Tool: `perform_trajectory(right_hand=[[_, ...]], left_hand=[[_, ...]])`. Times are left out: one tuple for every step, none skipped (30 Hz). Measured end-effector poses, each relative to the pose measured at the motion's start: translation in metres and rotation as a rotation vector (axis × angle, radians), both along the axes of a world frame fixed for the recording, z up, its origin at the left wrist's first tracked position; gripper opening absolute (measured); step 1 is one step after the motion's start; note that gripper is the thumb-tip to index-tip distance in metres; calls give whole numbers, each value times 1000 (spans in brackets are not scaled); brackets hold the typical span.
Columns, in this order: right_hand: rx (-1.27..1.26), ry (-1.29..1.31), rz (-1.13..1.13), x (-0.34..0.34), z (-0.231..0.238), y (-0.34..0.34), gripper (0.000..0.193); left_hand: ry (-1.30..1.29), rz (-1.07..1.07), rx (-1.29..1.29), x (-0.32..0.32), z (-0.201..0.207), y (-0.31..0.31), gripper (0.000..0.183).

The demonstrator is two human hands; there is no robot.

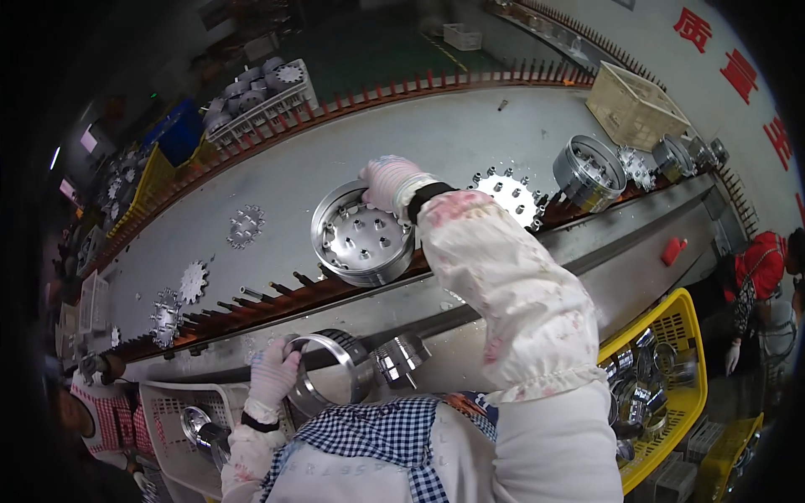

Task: Assembling and sorting circular metal components at a manufacturing conveyor belt.

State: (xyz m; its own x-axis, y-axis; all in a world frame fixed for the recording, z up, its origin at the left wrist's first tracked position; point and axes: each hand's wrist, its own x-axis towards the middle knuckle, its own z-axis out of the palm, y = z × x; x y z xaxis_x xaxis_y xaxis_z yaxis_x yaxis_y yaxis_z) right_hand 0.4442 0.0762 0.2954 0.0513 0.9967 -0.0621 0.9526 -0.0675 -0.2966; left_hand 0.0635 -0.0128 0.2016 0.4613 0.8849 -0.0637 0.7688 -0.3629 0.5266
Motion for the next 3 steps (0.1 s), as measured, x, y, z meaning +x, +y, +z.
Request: perform_trajectory(right_hand=[[7,-132,129,-6,-1,5,33],[47,-188,280,-17,-12,-1,35],[-253,-381,161,-66,3,1,36]], left_hand=[[-1,-51,11,1,-3,0,31],[148,-39,3,-2,-6,-6,34],[179,-37,-8,-16,-11,-10,39]])
